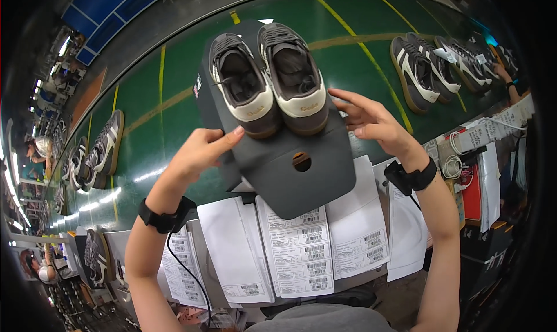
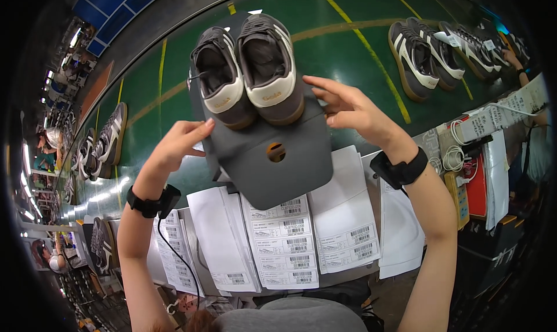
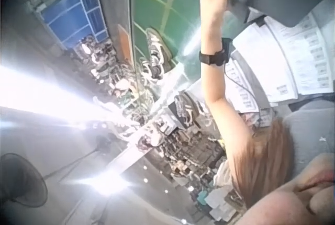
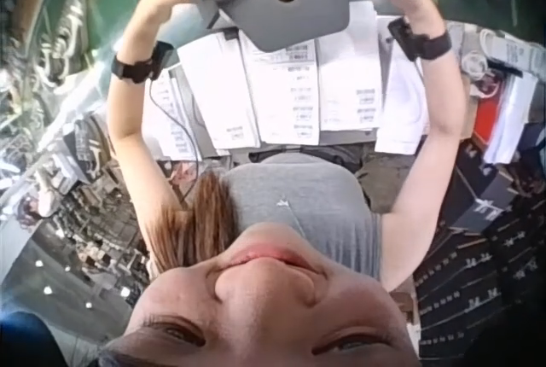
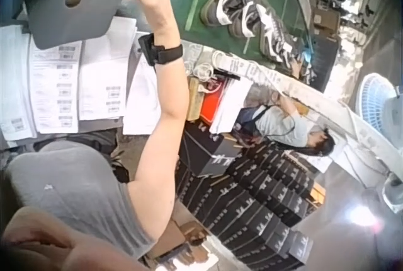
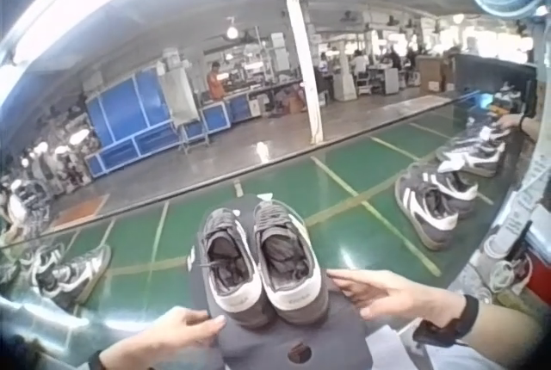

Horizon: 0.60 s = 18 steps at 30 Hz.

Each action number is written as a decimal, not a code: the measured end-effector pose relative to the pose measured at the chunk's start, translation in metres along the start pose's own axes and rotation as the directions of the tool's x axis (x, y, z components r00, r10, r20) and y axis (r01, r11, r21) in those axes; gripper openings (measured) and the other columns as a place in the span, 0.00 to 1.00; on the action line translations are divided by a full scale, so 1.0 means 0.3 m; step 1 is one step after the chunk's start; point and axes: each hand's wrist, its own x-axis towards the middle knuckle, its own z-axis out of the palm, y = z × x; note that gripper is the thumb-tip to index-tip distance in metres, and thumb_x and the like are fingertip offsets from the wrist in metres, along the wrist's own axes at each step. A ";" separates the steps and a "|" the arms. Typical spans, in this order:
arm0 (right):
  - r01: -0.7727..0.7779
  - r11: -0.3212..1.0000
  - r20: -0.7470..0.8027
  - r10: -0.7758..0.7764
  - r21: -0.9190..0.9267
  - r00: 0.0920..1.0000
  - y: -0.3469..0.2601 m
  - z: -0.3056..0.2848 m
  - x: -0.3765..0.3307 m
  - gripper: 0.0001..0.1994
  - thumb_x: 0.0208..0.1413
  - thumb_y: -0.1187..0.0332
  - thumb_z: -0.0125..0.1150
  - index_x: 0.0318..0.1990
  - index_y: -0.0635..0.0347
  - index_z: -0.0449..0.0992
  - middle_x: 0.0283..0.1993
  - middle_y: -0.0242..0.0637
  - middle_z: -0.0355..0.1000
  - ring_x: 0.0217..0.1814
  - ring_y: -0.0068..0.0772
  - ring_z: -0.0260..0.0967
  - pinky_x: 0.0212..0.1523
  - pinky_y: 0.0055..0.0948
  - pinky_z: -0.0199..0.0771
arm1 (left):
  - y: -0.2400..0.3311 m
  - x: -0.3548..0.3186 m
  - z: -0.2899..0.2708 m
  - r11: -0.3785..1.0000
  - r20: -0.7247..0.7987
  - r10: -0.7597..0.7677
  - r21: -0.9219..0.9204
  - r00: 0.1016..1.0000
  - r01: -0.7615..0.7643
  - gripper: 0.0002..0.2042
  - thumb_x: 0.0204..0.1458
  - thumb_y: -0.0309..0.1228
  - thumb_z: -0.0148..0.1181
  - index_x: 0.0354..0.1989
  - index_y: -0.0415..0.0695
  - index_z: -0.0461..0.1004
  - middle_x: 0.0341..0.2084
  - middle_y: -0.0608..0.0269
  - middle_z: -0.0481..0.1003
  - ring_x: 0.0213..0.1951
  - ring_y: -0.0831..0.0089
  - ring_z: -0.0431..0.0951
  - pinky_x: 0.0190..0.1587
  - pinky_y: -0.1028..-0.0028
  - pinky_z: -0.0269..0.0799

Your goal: Checking shoe tags, scanning barcodes, and placing shoes on a conveyor belt.

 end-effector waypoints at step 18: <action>0.297 0.547 -0.001 -0.478 -0.783 0.879 0.159 0.223 0.096 0.73 0.22 0.61 0.85 0.74 0.54 0.31 0.73 0.72 0.29 0.71 0.80 0.44 0.64 0.48 0.67 | -0.135 0.095 -0.029 0.989 -0.236 0.006 -0.140 0.972 -0.040 0.38 0.55 0.49 0.62 0.70 0.42 0.58 0.58 0.56 0.70 0.56 0.69 0.73 0.50 0.71 0.74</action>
